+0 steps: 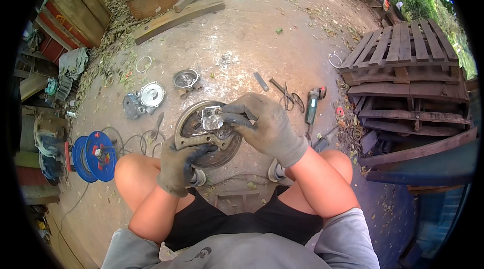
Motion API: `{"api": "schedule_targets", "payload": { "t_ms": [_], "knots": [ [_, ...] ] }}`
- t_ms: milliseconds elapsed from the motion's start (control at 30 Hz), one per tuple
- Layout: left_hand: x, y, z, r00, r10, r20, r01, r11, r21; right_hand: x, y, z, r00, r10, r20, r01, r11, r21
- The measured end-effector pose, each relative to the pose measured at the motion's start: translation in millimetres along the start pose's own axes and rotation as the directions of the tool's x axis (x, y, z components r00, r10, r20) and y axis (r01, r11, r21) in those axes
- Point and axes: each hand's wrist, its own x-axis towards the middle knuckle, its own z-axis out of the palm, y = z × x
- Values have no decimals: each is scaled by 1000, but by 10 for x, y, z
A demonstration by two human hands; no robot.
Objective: The person uses a file to smooth the edges of a small metal component, then places it into a circular metal housing. They use a screwdriver to tighten screws on the housing and inspect the assembly.
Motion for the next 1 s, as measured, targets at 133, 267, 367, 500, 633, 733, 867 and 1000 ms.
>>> {"api": "schedule_targets", "payload": {
  "t_ms": [133, 267, 367, 500, 633, 733, 867, 1000],
  "knots": [
    [-2, -3, 20, 999, 31, 12, -31, 1000, 5, 49, -22, -68, 994, -102, 43, 106, 987, -119],
    [2, -28, -24, 1000, -6, 27, 2, 985, 171, 55, 43, -181, 979, -169, 110, 191, 954, -233],
    [15, -36, -52, 998, -16, 65, 8, 993, 114, 49, 85, -239, 973, -171, 157, 207, 946, -250],
    [31, -60, -55, 999, -27, 42, 20, 987, 159, -59, 71, -158, 975, 86, 203, -69, 994, -91],
    [43, -31, -60, 1000, -31, -3, 31, 979, 200, -144, 35, 0, 979, 159, 125, -160, 987, -2],
    [47, 18, -65, 999, -49, 7, 46, 965, 259, -97, 101, -56, 989, 32, 145, -12, 991, -136],
    [68, -74, -72, 999, 10, -32, -1, 968, 252, -78, 148, -73, 978, -46, 202, 91, 972, -217],
    [48, -58, 9, 997, 6, -83, 6, 989, 145, -73, 27, -32, 972, -7, 233, 67, 965, -252]
  ]
}}
